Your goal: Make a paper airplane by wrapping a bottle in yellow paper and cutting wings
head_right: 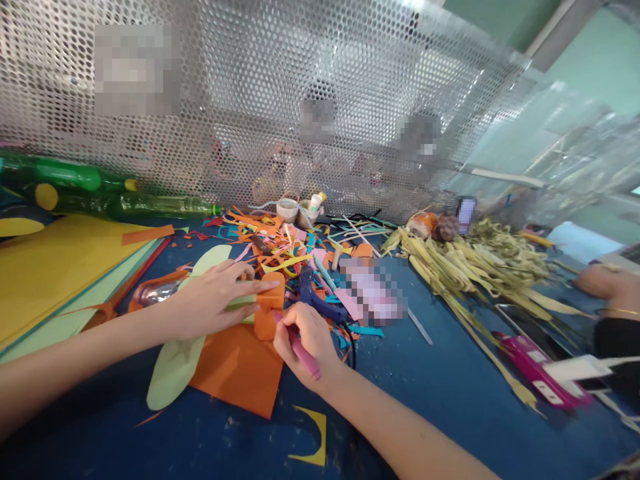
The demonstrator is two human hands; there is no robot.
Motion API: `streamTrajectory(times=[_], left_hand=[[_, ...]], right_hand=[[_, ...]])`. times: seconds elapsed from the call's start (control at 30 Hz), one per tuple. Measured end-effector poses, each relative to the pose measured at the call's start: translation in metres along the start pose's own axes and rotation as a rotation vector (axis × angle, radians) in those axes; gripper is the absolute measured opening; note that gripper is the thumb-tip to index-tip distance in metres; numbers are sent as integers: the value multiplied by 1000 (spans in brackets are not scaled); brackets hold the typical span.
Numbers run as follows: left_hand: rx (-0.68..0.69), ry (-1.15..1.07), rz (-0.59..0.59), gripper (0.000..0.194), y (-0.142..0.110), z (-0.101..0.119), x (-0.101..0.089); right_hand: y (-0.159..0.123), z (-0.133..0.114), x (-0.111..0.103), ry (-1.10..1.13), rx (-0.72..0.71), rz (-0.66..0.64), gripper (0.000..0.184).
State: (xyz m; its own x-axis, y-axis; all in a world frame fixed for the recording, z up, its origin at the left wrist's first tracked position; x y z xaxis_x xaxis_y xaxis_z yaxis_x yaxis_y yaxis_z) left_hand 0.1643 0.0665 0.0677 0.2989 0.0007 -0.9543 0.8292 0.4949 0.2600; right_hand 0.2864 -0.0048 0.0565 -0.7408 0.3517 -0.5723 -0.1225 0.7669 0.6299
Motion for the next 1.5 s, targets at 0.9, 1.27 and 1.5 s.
streamTrajectory(times=[0.9,1.27,1.5], left_hand=[[-5,5,5,40,0,2,-3],[4,-8,24,40,-1,1,-4],[-7,1,9,41,-1,1,-3]], right_hand=[[0,-4,0,-50,-17,-5,15],[-2,3,5,41,-31,-35,13],[0,1,7,-5,-46,-43,13]])
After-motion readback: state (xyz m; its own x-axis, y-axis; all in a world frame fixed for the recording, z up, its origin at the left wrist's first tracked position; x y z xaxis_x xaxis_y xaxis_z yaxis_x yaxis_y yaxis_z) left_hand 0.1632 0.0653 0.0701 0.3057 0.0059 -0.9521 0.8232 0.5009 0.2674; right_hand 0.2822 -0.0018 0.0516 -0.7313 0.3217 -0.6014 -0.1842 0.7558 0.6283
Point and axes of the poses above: each hand's wrist, its own y-axis towards the middle knuckle, its own x-axis out of the palm, z = x × y, the point moved 8 cm from there along y, towards the middle knuckle, and after that the axes turned 2 degrees about x, right-handed, at the moved point
